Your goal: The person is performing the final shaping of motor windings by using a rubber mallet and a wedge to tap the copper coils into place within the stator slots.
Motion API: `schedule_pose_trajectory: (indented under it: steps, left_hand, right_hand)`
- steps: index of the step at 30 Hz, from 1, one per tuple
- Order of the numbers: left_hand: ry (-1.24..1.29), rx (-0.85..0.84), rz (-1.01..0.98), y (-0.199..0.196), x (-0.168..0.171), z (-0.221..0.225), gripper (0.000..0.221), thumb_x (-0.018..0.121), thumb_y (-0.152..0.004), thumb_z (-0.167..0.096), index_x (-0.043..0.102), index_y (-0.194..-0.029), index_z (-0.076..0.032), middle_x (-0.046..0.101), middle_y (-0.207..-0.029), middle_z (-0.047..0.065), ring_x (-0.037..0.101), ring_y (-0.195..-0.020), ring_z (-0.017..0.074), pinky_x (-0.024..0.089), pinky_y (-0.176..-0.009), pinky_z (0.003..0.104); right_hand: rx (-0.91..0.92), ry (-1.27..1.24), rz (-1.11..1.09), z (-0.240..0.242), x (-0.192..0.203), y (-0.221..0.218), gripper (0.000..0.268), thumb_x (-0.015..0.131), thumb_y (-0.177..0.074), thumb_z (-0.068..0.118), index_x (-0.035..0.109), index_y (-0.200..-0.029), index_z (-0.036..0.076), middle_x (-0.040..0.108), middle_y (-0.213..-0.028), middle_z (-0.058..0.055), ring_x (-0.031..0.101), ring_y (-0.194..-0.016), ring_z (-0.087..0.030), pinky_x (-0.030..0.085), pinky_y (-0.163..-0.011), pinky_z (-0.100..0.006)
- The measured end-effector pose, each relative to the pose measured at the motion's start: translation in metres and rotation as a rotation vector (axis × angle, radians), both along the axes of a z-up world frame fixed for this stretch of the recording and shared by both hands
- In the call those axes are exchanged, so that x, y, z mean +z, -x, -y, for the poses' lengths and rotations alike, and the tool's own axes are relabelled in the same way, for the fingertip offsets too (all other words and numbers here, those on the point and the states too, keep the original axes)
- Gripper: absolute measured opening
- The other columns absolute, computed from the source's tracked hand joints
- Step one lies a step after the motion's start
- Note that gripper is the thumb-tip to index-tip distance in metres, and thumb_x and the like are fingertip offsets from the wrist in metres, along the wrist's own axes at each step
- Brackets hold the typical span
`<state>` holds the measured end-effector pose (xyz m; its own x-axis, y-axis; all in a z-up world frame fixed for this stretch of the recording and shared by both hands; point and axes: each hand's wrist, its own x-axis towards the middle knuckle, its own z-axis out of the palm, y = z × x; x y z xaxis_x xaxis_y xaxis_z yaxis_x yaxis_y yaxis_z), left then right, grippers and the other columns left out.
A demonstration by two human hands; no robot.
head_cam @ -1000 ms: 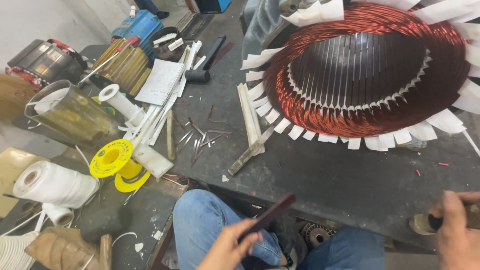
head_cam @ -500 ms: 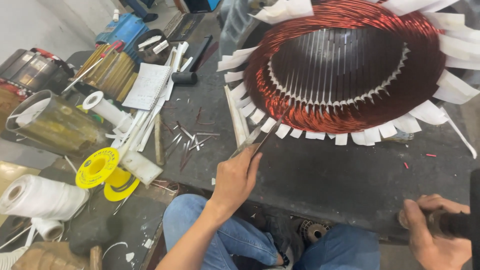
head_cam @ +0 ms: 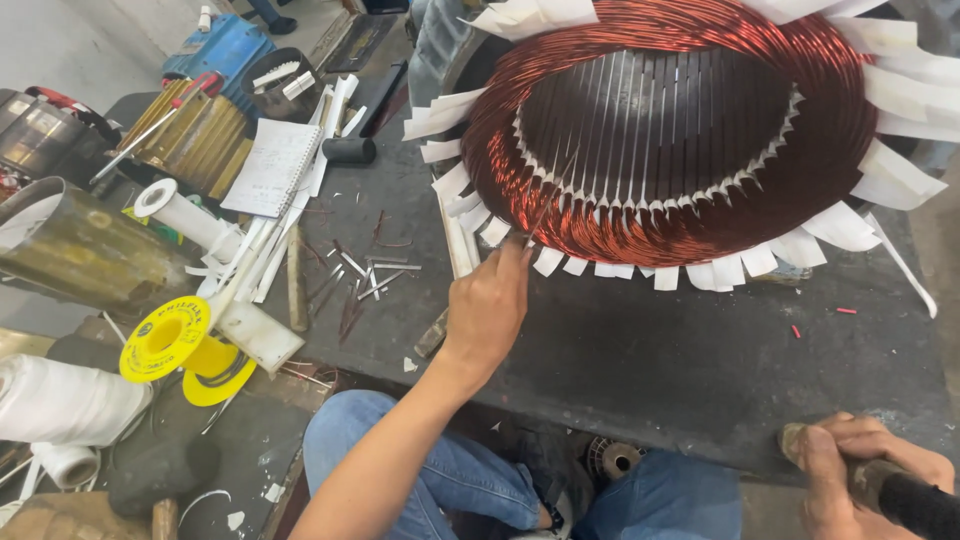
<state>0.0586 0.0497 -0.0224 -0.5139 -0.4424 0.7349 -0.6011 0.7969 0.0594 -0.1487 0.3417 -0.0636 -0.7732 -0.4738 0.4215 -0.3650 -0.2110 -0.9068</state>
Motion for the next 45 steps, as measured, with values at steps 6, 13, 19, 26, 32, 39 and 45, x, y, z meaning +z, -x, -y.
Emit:
schedule_pose_trajectory:
  steps: [6, 13, 19, 26, 32, 39, 45]
  left_hand:
    - [0.122, 0.227, 0.132, 0.013, -0.037, 0.021, 0.03, 0.067, -0.088, 0.003, 0.067, -0.116, -0.005, 0.06, -0.068, 0.006, 0.069, -0.052, 0.0313, 0.048, -0.039, 0.043]
    - [-0.181, 0.123, 0.296, 0.021, -0.02, -0.004, 0.048, 0.059, -0.086, 0.014, 0.054, -0.132, 0.001, 0.057, -0.094, 0.015, 0.069, -0.064, 0.0374, 0.054, -0.044, 0.045]
    - [0.192, 0.114, 0.219, 0.037, -0.042, 0.031, 0.02, 0.059, -0.097, -0.004, 0.068, -0.114, -0.004, 0.06, -0.081, 0.002, 0.074, -0.068, 0.0228, 0.059, -0.054, 0.034]
    - [0.402, 0.152, 0.233, 0.045, -0.027, 0.056, 0.017, 0.062, -0.094, -0.011, 0.072, -0.106, -0.006, 0.065, -0.071, 0.0, 0.072, -0.067, 0.0181, 0.058, -0.056, 0.03]
    - [0.426, 0.195, 0.24, 0.064, -0.015, 0.057, 0.014, 0.062, -0.091, -0.013, 0.071, -0.1, -0.005, 0.064, -0.066, 0.001, 0.07, -0.059, 0.0176, 0.057, -0.05, 0.029]
    - [0.412, 0.228, 0.209, 0.074, -0.016, 0.057, 0.016, 0.061, -0.088, -0.013, 0.069, -0.097, -0.003, 0.064, -0.065, 0.002, 0.071, -0.057, 0.0191, 0.057, -0.049, 0.031]
    - [0.422, 0.247, 0.205, 0.072, -0.01, 0.052, 0.017, 0.061, -0.086, -0.015, 0.068, -0.096, -0.004, 0.064, -0.065, 0.0, 0.07, -0.056, 0.0184, 0.057, -0.049, 0.031]
  right_hand:
    - [0.09, -0.218, -0.157, -0.013, -0.017, 0.02, 0.024, 0.068, -0.096, 0.02, 0.067, -0.079, 0.002, 0.07, -0.081, -0.012, 0.066, -0.073, -0.019, 0.05, -0.076, -0.03]
    - [0.295, -0.344, -0.229, -0.029, -0.079, 0.047, 0.029, 0.078, -0.088, 0.029, 0.075, -0.111, 0.012, 0.073, -0.1, -0.003, 0.068, -0.081, -0.013, 0.05, -0.08, -0.026]
    - [0.408, -0.406, -0.07, -0.018, -0.031, 0.014, 0.031, 0.079, -0.09, 0.034, 0.075, -0.105, 0.007, 0.073, -0.085, -0.008, 0.071, -0.075, -0.017, 0.055, -0.075, -0.034]
    - [0.721, -0.205, 0.142, 0.049, 0.053, -0.026, 0.068, 0.063, -0.095, 0.006, 0.044, -0.16, 0.001, 0.07, -0.074, -0.015, 0.071, -0.05, -0.021, 0.068, -0.05, -0.044]
    - [0.674, -0.111, 0.061, 0.09, 0.08, -0.022, 0.079, 0.053, -0.102, 0.003, 0.016, -0.172, -0.003, 0.059, -0.088, -0.018, 0.064, -0.058, -0.018, 0.069, -0.047, -0.043]
    - [0.405, -0.141, -0.105, 0.167, 0.074, -0.035, 0.059, 0.043, -0.116, 0.017, 0.029, -0.172, 0.004, 0.061, -0.063, -0.014, 0.061, -0.041, -0.025, 0.053, -0.042, -0.037]
    - [0.432, -0.321, 0.008, 0.191, 0.061, -0.034, 0.054, 0.051, -0.113, 0.016, 0.045, -0.166, 0.014, 0.061, -0.054, -0.014, 0.062, -0.038, -0.026, 0.051, -0.036, -0.037]
